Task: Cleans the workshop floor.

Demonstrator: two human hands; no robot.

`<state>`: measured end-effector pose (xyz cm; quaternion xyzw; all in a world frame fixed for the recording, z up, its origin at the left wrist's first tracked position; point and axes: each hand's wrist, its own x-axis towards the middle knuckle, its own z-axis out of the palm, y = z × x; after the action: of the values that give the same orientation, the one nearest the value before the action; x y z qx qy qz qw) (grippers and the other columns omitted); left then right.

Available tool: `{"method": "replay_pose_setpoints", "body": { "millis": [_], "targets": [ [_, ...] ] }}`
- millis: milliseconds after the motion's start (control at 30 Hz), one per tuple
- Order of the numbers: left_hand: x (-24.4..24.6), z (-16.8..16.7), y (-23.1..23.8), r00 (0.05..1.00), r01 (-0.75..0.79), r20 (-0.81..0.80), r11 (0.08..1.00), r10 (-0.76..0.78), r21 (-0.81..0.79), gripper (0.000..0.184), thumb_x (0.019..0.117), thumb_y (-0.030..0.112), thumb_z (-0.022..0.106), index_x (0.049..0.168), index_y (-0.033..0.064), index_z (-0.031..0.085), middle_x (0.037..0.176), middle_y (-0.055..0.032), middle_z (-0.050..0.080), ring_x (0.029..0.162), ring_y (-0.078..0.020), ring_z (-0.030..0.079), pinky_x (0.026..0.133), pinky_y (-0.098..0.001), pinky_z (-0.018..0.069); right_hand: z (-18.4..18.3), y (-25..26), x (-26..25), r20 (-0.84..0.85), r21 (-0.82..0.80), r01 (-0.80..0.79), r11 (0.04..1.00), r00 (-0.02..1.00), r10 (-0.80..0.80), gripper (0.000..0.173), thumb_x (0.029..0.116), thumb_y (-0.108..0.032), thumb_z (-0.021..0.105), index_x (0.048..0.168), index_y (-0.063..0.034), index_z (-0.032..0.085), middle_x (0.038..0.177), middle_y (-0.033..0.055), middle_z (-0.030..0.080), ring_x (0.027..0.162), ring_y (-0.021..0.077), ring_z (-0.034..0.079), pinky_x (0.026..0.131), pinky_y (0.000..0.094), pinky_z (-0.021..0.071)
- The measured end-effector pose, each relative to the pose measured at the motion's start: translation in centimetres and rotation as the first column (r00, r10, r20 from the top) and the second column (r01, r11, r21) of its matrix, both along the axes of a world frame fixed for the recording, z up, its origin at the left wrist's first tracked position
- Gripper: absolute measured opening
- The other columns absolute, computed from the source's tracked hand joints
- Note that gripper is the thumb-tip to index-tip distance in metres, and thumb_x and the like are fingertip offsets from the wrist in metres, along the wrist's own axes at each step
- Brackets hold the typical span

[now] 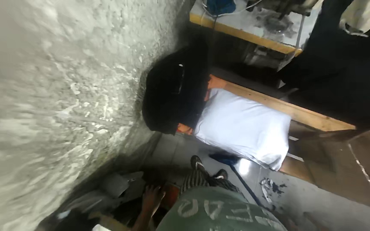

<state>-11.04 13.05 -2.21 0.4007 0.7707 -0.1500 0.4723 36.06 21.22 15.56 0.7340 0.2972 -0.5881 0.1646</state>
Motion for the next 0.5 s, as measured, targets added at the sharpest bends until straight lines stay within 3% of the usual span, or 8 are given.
{"method": "replay_pose_setpoints", "body": {
  "millis": [100,167,200,233,300,333,400,500],
  "targets": [
    [0.8,0.2,-0.3,1.000,-0.022,-0.019,1.000,0.022,0.019,0.054,0.1033,0.037,0.060,0.146,0.0038,0.054,0.161,-0.0245,0.036,0.154,-0.0470,0.018,0.123,-0.0629,0.0172,-11.7,0.9,0.6,-0.273,0.114,-0.218,0.969,0.931,0.242,0.054,0.1018,-0.017,0.063,0.152,-0.0065,0.047,0.124,0.0251,0.066,0.099,0.0315,0.067,0.089,0.0488,0.0532],
    [1.5,1.3,-0.9,0.999,-0.043,-0.026,0.997,0.044,0.058,0.053,0.1029,0.034,0.061,0.145,0.0039,0.055,0.161,-0.0259,0.036,0.154,-0.0482,0.018,0.123,-0.0634,0.0171,-16.8,4.3,-2.6,-0.376,0.140,-0.365,0.921,0.840,0.390,0.061,0.1009,-0.022,0.065,0.156,-0.0100,0.043,0.137,0.0263,0.061,0.118,0.0385,0.064,0.103,0.0556,0.0486],
    [1.7,2.0,-1.1,0.998,-0.053,-0.036,0.995,0.056,0.080,0.053,0.1026,0.034,0.062,0.145,0.0034,0.055,0.160,-0.0264,0.036,0.154,-0.0491,0.018,0.123,-0.0635,0.0167,-17.5,6.6,-5.1,-0.428,0.109,-0.351,0.930,0.828,0.363,0.065,0.1004,-0.020,0.066,0.158,-0.0095,0.037,0.135,0.0258,0.060,0.114,0.0363,0.064,0.100,0.0533,0.0498],
    [1.7,2.7,-1.6,0.996,-0.061,-0.053,0.993,0.067,0.098,0.053,0.1024,0.033,0.062,0.145,0.0029,0.055,0.160,-0.0265,0.037,0.153,-0.0498,0.018,0.123,-0.0632,0.0164,-17.6,8.5,-7.4,-0.476,0.051,-0.297,0.954,0.832,0.284,0.067,0.1014,-0.018,0.064,0.160,-0.0095,0.031,0.127,0.0218,0.062,0.099,0.0281,0.064,0.088,0.0454,0.0532],
    [1.5,3.7,-2.6,0.991,-0.070,-0.107,0.991,0.082,0.114,0.053,0.1015,0.033,0.064,0.145,0.0033,0.056,0.159,-0.0247,0.040,0.153,-0.0493,0.020,0.123,-0.0623,0.0188,-18.8,10.7,-10.8,-0.540,-0.063,-0.133,0.989,0.838,0.078,0.048,0.1035,-0.015,0.057,0.148,-0.0078,0.042,0.099,0.0096,0.061,0.065,0.0132,0.055,0.059,0.0304,0.0492],
    [1.5,4.0,-3.1,0.988,-0.078,-0.128,0.992,0.090,0.097,0.053,0.1019,0.033,0.063,0.145,0.0038,0.056,0.160,-0.0244,0.038,0.153,-0.0493,0.020,0.123,-0.0619,0.0189,-19.9,11.3,-11.9,-0.561,-0.103,-0.072,0.992,0.828,0.002,0.036,0.1047,-0.013,0.053,0.140,-0.0053,0.048,0.091,0.0058,0.059,0.057,0.0091,0.050,0.052,0.0258,0.0451],
    [1.4,4.0,-4.6,0.981,-0.077,-0.172,0.996,0.085,0.049,0.053,0.1019,0.035,0.063,0.146,0.0052,0.056,0.161,-0.0238,0.036,0.153,-0.0498,0.019,0.122,-0.0625,0.0201,-21.5,11.3,-12.6,-0.566,-0.113,-0.043,0.993,0.824,-0.029,0.028,0.1058,-0.013,0.051,0.131,-0.0030,0.054,0.089,0.0039,0.059,0.055,0.0065,0.047,0.050,0.0226,0.0416],
    [-0.8,-1.0,-9.2,0.979,0.001,-0.202,0.998,0.014,0.070,0.053,0.1000,0.039,0.064,0.143,0.0091,0.060,0.160,-0.0221,0.040,0.152,-0.0532,0.020,0.119,-0.0674,0.0218,-22.8,9.8,-10.4,-0.470,-0.020,-0.154,0.988,0.873,0.127,0.032,0.1039,-0.015,0.057,0.133,-0.0024,0.057,0.101,0.0090,0.062,0.069,0.0118,0.053,0.064,0.0299,0.0474]
  ]
}}
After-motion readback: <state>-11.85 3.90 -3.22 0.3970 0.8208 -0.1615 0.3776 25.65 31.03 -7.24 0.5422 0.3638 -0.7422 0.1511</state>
